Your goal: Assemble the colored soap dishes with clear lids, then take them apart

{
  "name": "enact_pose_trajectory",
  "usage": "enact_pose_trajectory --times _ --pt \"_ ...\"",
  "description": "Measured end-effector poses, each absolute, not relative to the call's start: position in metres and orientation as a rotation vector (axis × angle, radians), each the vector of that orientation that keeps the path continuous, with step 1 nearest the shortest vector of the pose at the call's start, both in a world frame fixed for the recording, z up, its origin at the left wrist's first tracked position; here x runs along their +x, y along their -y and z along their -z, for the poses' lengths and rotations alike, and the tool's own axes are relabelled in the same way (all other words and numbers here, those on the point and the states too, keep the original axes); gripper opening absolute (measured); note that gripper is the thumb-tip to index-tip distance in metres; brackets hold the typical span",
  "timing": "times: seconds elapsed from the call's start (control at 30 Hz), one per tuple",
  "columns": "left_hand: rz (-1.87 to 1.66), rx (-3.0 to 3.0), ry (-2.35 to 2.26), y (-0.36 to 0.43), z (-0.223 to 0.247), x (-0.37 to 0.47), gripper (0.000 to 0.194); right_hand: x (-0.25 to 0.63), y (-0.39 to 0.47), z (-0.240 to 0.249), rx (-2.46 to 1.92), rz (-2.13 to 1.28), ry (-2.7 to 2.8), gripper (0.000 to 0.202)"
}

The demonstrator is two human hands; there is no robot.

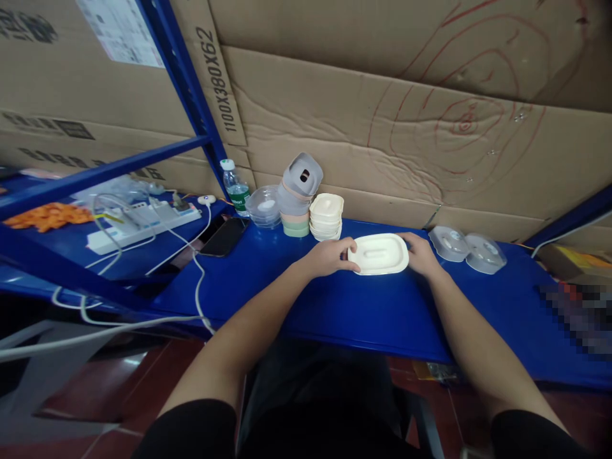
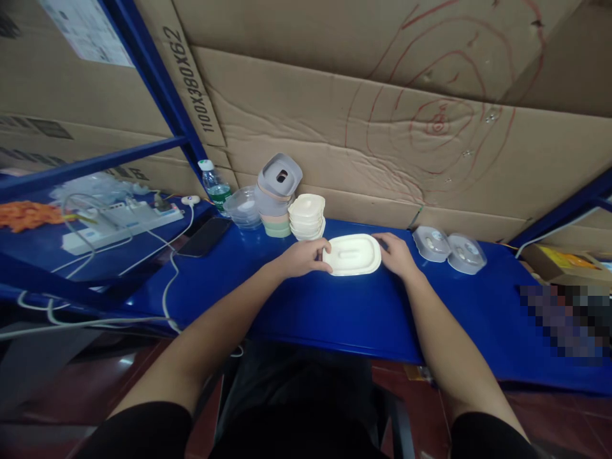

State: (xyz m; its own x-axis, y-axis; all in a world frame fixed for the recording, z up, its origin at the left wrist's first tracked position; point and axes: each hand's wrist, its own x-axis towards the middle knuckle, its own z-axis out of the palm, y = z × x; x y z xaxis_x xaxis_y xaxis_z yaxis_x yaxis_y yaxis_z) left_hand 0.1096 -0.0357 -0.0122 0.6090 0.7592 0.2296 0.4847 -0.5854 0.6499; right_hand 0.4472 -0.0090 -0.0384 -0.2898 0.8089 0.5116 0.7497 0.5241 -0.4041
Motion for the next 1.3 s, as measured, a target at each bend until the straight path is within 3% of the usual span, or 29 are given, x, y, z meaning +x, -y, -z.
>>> enact_pose_trajectory --times 0.17,0.3,0.4,0.57,0.67,0.8,0.9,1.3 --pt "-0.325 2.454 -1.056 0.033 0.023 0.114 0.04 0.445 0.008 0.044 -1.377 -0.161 2.154 0.035" --pt "-0.403 2.483 -1.128 0.03 0.022 0.107 0.022 0.439 0.011 0.045 -1.354 -0.226 2.245 0.037" --pt "-0.646 2.467 -1.242 0.026 0.011 0.094 0.021 0.435 0.012 0.043 -1.339 -0.239 2.292 0.036" --pt "-1.473 2.222 -1.643 0.012 -0.007 0.055 0.025 0.434 0.012 0.043 -1.322 -0.239 2.341 0.037" --pt "-1.766 2.082 -1.838 0.006 -0.01 0.034 0.032 0.435 0.011 0.044 -1.308 -0.225 2.354 0.039" --pt "-1.695 2.176 -1.877 0.001 -0.009 0.026 0.064 0.434 0.011 0.046 -1.309 -0.227 2.368 0.039" --pt "-1.61 2.21 -1.91 -0.005 -0.012 0.033 0.072 0.432 0.011 0.046 -1.308 -0.216 2.364 0.038" --pt "-1.682 2.094 -1.884 -0.017 -0.017 0.037 0.039 0.43 0.012 0.047 -1.3 -0.255 2.332 0.037"
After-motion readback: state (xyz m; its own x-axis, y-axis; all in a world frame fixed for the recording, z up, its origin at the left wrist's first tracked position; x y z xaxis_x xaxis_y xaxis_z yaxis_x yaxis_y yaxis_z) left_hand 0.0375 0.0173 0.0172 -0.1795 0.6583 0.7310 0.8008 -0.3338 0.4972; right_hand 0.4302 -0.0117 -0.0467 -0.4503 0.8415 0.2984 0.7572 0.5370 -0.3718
